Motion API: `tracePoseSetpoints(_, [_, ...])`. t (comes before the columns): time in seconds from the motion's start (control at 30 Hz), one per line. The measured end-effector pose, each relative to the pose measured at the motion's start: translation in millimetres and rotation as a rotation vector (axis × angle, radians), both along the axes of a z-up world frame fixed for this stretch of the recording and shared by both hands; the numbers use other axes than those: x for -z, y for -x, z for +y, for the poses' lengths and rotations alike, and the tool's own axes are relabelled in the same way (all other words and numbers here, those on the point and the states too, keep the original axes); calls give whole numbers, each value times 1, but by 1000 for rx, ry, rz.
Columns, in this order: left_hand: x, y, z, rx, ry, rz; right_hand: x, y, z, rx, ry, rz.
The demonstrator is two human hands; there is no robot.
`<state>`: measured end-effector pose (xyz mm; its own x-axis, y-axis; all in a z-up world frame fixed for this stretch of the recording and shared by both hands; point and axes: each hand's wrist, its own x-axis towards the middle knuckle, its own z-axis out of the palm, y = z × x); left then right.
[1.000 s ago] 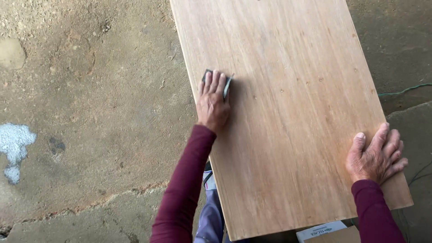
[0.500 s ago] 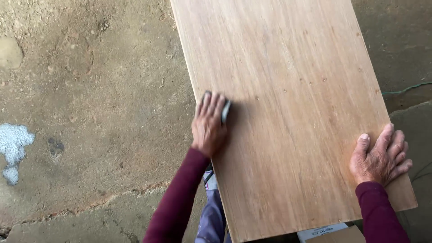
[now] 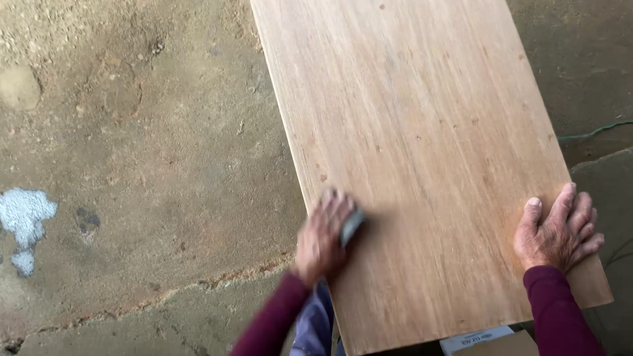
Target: The person is manually sanding a wooden cabinet using a piece of sandpaper.
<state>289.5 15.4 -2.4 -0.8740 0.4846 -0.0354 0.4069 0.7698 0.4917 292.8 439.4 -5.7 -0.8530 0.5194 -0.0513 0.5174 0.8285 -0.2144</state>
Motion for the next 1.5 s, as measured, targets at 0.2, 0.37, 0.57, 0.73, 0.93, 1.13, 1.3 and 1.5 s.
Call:
tracePoseSetpoints(0.2, [34, 86, -8, -275, 53, 215, 1, -3, 1, -14, 12, 29])
tracePoseSetpoints(0.37, [39, -158, 24, 42, 198, -22, -2, -1, 0, 6, 24, 25])
tracePoseSetpoints(0.57, [27, -84, 6, 26, -16, 219, 4, 0, 4, -21, 5, 25])
tracePoseSetpoints(0.73, [7, 109, -19, -178, 80, 132, -1, 1, -2, -5, 10, 8])
tracePoseSetpoints(0.93, [-6, 14, 9, -114, 131, 100, 10, -1, 6, 1, -27, 44])
tracePoseSetpoints(1.13, [9, 29, -7, -98, -47, 76, 5, -4, 3, -17, -28, 30])
tracePoseSetpoints(1.3, [38, 221, -42, -172, 16, 250, 3, -8, 0, -49, -46, 61])
tracePoseSetpoints(1.5, [63, 397, -80, -367, 64, 265, 5, -5, -2, -76, 41, 190])
